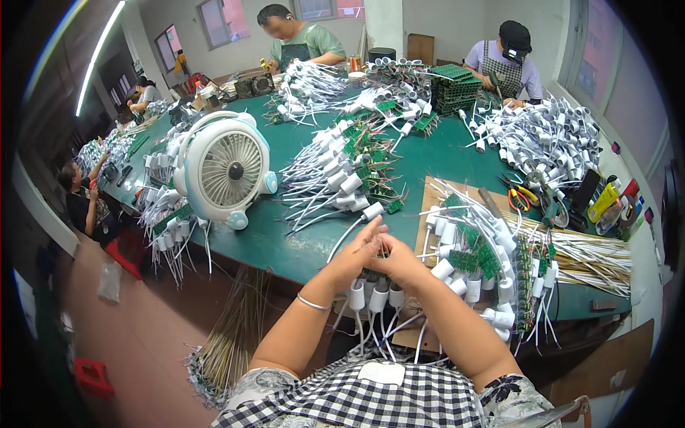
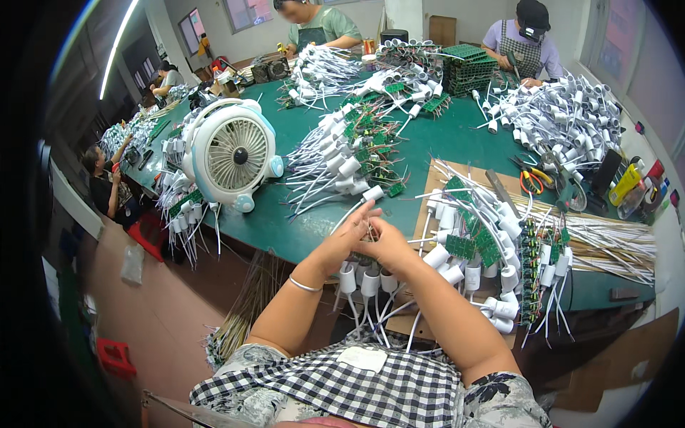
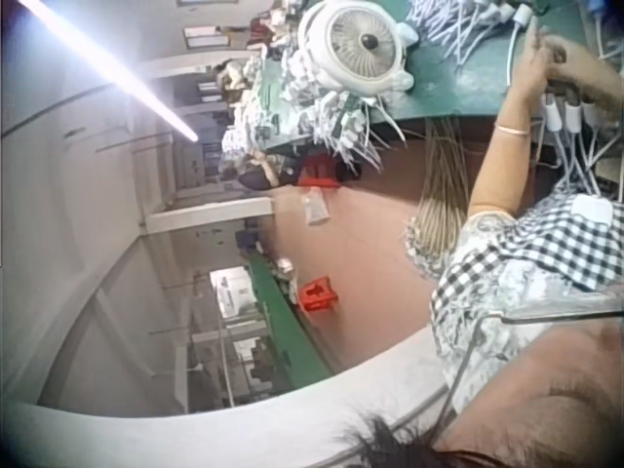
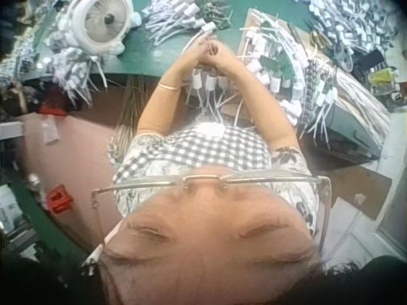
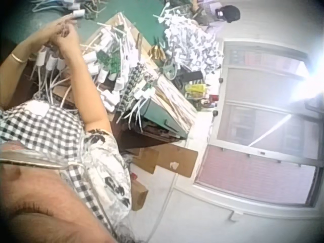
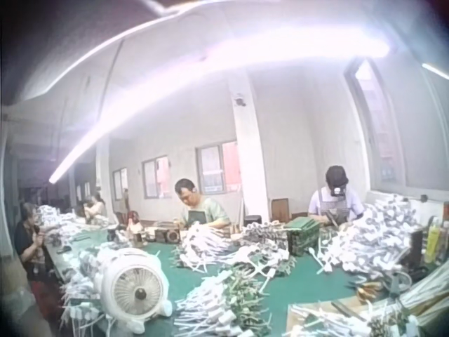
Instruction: The person assembles LED light components onto circuit boards by hand, then organizes the assembled boards.
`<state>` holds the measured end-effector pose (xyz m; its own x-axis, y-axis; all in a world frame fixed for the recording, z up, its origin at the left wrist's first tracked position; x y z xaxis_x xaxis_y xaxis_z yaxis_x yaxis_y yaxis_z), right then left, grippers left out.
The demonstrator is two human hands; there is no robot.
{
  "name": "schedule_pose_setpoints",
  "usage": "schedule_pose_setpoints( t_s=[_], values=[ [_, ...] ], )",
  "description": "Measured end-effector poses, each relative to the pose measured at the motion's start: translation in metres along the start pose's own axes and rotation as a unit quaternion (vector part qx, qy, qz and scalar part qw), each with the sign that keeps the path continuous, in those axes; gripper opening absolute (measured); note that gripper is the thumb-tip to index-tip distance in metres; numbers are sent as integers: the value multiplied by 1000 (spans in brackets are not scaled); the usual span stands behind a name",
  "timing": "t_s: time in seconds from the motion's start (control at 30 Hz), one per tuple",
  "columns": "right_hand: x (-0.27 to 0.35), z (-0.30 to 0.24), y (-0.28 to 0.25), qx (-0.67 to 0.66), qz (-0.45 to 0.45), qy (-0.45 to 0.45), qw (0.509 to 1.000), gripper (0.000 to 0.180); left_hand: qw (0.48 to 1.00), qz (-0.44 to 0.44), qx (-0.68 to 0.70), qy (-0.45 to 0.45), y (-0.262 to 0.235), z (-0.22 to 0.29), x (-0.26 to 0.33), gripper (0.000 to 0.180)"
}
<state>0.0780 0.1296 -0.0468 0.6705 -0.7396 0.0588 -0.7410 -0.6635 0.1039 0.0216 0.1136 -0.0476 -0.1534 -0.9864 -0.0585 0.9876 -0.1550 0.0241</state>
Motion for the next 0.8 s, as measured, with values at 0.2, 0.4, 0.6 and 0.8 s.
schedule_pose_setpoints(
  t_s=[0.2,0.4,0.6,0.8],
  values=[
    [-24,-41,35,-56,26,-35,997,27,986,85,-3,142,-45,81,20,96],
    [-130,-185,13,-235,96,-272,928,18,726,241,-514,388,-78,246,16,63],
    [-270,-100,-35,-238,269,-184,915,31,731,317,-562,224,-190,133,-134,47],
    [-266,-52,-57,-245,289,13,925,58,757,287,-581,79,-197,99,-176,51]
  ],
)
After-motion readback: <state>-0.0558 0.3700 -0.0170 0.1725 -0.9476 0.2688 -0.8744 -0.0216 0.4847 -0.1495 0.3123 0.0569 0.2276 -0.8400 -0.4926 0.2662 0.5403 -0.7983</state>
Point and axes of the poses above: each hand's wrist, its own x-axis away from the middle knuckle, its own y-axis out of the palm, z = x × y, the point moved 10 cm from there along -x, towards the middle knuckle, and after that the axes turned 6 degrees about -x, right-handed, at the moved point
